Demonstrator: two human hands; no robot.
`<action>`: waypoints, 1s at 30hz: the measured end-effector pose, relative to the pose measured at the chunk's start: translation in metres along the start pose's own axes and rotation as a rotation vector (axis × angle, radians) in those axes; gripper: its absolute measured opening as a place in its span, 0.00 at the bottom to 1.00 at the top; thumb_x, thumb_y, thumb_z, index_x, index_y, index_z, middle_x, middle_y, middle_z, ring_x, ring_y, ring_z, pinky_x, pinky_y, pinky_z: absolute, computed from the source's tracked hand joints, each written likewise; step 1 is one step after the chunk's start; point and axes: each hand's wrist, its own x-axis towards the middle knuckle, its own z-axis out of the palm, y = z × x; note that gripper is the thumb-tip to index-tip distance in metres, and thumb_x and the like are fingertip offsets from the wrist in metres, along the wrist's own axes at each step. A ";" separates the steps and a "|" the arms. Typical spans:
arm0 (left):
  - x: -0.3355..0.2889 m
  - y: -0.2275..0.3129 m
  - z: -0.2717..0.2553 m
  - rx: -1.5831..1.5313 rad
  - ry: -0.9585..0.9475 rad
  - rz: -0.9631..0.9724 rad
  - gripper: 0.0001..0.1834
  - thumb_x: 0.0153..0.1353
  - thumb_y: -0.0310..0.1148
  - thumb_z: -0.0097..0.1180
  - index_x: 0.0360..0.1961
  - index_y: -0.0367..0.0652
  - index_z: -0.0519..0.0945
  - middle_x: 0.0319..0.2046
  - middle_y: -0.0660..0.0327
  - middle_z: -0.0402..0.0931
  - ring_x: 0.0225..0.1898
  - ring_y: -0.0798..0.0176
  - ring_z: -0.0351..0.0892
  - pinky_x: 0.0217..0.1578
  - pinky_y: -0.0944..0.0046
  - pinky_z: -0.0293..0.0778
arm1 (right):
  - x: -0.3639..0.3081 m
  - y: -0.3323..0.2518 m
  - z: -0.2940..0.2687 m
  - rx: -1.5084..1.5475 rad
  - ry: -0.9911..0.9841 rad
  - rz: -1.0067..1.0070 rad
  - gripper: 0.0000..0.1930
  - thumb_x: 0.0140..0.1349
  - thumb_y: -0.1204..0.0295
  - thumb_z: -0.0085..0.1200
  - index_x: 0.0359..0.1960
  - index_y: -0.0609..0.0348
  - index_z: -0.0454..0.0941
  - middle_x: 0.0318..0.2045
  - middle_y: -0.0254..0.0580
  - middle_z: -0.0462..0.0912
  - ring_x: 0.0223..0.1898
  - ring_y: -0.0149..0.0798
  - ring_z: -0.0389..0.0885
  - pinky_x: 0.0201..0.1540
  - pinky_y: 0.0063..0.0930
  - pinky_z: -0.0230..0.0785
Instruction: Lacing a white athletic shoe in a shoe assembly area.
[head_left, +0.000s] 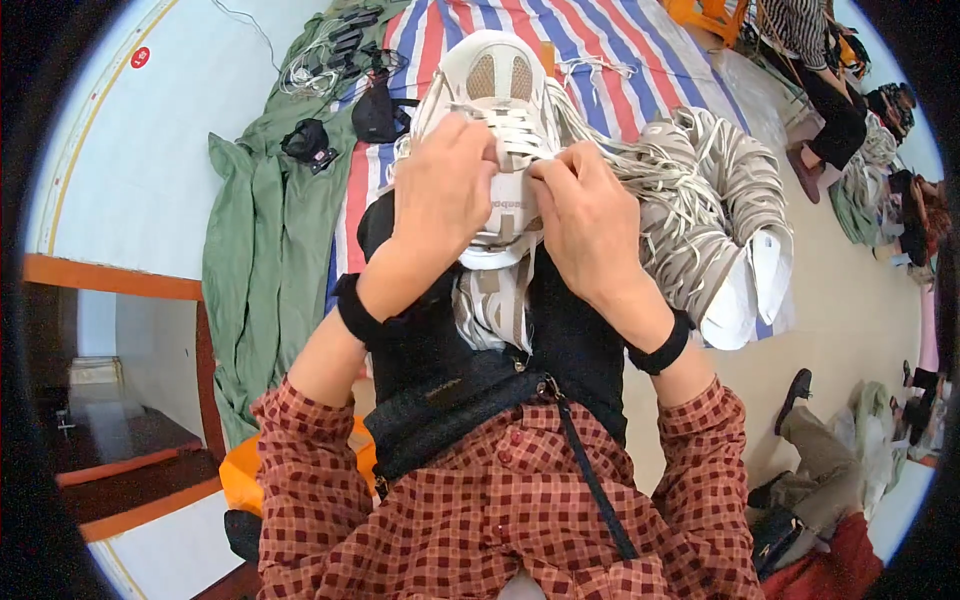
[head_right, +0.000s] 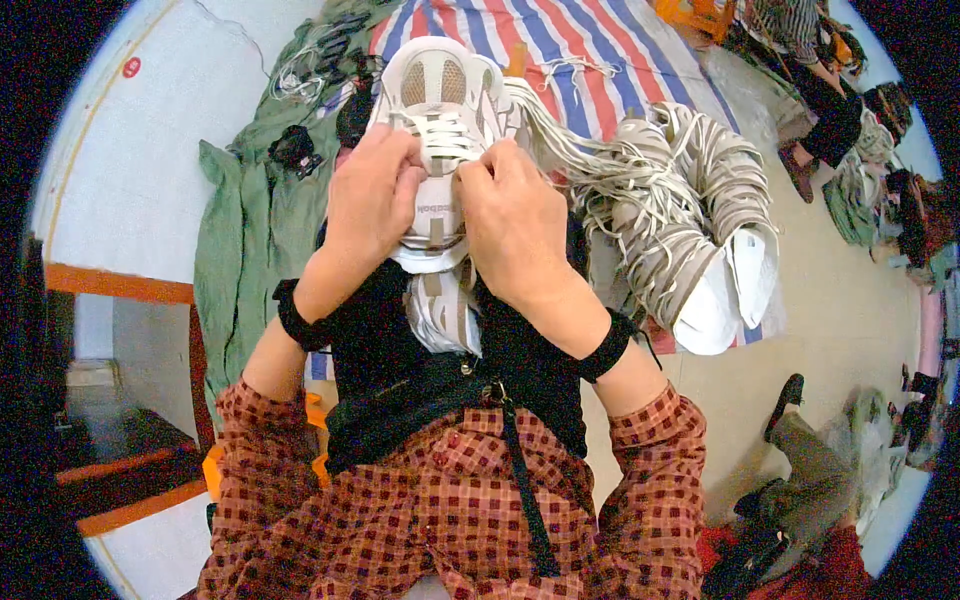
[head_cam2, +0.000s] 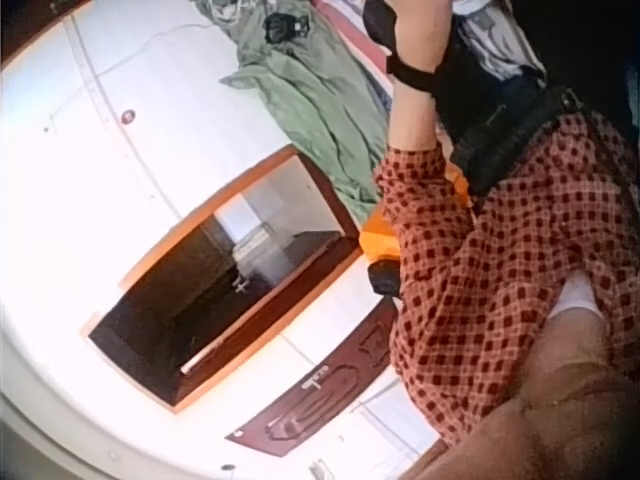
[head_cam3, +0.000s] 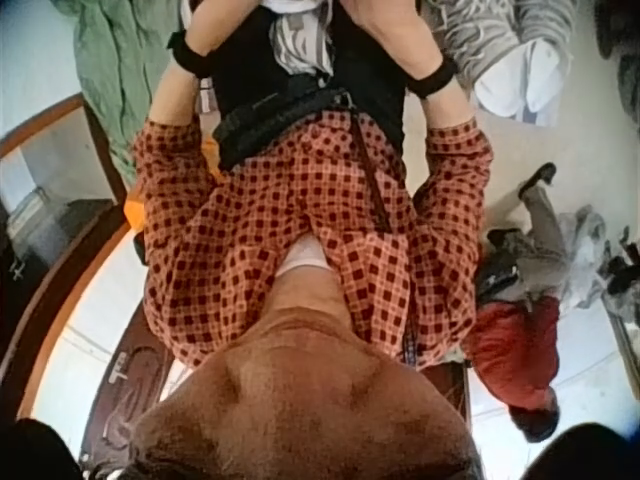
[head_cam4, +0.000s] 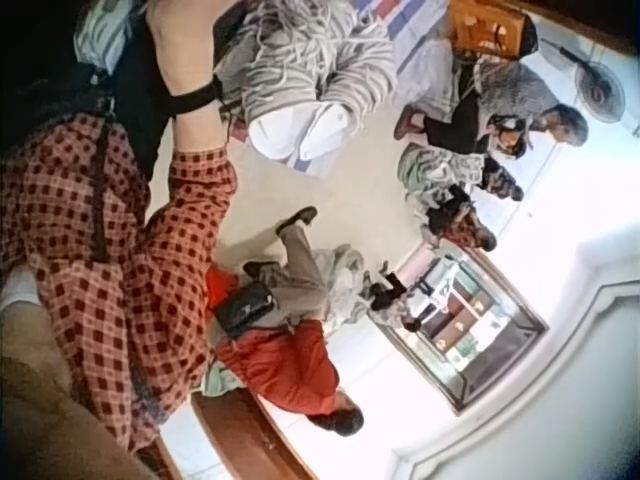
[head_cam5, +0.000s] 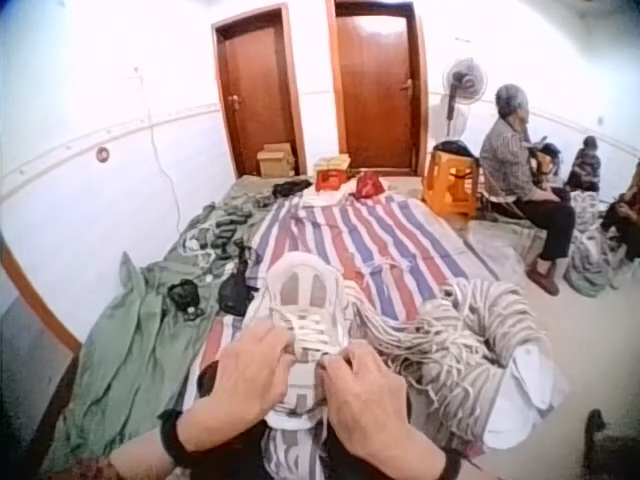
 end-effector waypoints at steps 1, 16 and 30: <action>0.000 -0.001 0.000 0.027 0.001 0.037 0.06 0.52 0.25 0.56 0.31 0.41 0.73 0.31 0.55 0.69 0.34 0.48 0.74 0.33 0.54 0.70 | -0.002 -0.002 0.002 -0.012 -0.003 0.020 0.04 0.51 0.78 0.53 0.30 0.59 0.73 0.29 0.44 0.70 0.32 0.46 0.76 0.30 0.38 0.71; -0.009 -0.009 0.015 -0.018 0.131 -0.028 0.05 0.46 0.26 0.61 0.26 0.41 0.78 0.48 0.52 0.71 0.51 0.47 0.69 0.50 0.51 0.63 | 0.009 -0.001 0.002 0.069 -0.127 0.127 0.06 0.57 0.75 0.56 0.37 0.58 0.77 0.31 0.44 0.74 0.30 0.47 0.78 0.32 0.37 0.70; -0.013 -0.019 -0.004 -0.231 0.067 -0.116 0.08 0.57 0.31 0.53 0.32 0.39 0.82 0.51 0.48 0.73 0.55 0.47 0.69 0.56 0.53 0.62 | 0.039 0.013 -0.014 -0.069 -0.366 -0.172 0.05 0.55 0.75 0.54 0.33 0.60 0.75 0.31 0.46 0.74 0.33 0.51 0.77 0.34 0.39 0.69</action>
